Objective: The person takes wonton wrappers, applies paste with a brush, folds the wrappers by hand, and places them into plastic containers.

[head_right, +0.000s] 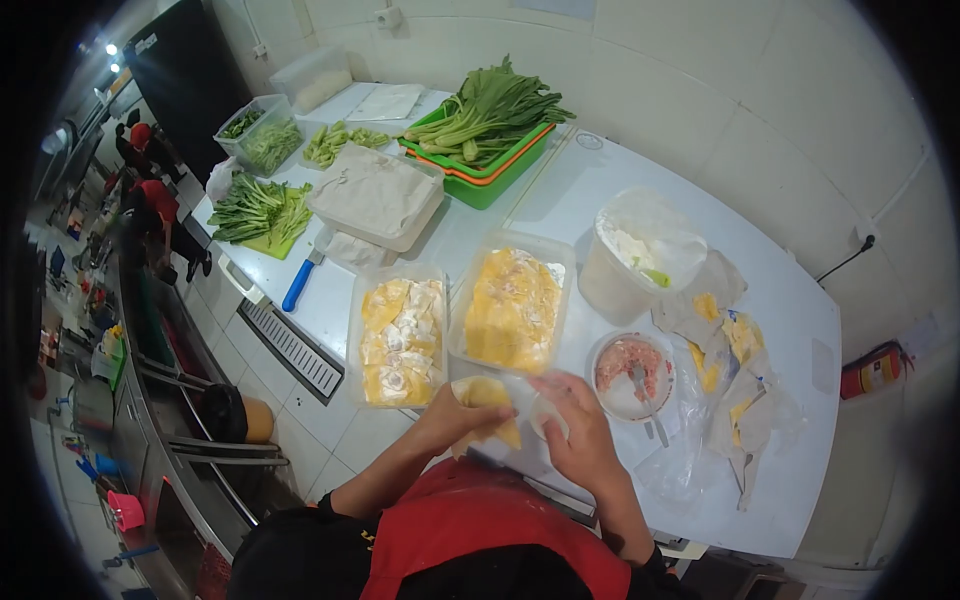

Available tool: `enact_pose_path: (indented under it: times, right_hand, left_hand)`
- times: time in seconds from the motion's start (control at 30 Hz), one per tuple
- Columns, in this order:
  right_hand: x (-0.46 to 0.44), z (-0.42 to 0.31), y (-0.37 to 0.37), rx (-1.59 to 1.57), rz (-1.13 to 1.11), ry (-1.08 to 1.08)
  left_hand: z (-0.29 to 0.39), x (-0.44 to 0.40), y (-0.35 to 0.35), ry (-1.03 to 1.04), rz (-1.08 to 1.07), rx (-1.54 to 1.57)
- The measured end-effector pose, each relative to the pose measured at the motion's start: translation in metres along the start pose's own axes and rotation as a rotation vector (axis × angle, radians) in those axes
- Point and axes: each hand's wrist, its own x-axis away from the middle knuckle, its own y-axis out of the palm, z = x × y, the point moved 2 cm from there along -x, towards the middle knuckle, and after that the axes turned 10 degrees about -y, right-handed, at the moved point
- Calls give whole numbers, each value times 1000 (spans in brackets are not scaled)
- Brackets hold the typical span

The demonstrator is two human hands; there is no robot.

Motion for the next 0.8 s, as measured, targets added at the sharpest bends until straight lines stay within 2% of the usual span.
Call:
enact_pose_path:
  times: [0.1,0.13,0.23,0.33,0.4,0.5,0.6,0.7,0.8]
  right_hand:
    - [5,-9,23,-442,-25,348]
    - [8,-4,27,-492,31,360]
    - [10,10,38,-635,158,368]
    - [5,8,36,-735,206,329]
    - [-4,2,33,-789,194,294]
    - [-17,0,31,-422,31,-60]
    - [-38,-24,18,-258,-72,-151]
    - [-50,-28,15,-304,-151,-146]
    - [-51,-21,21,-462,-297,1]
  left_hand:
    - [4,4,2,-13,56,148]
    - [5,5,2,-12,70,221]
    - [1,7,-1,-29,-68,518]
    - [-12,1,-9,-7,-136,480]
    - [-4,6,-14,32,-106,287]
    - [16,18,-19,81,-66,112]
    - [26,26,-27,89,6,-113]
    - [48,41,-29,88,76,-415]
    - [53,46,-31,151,71,-579]
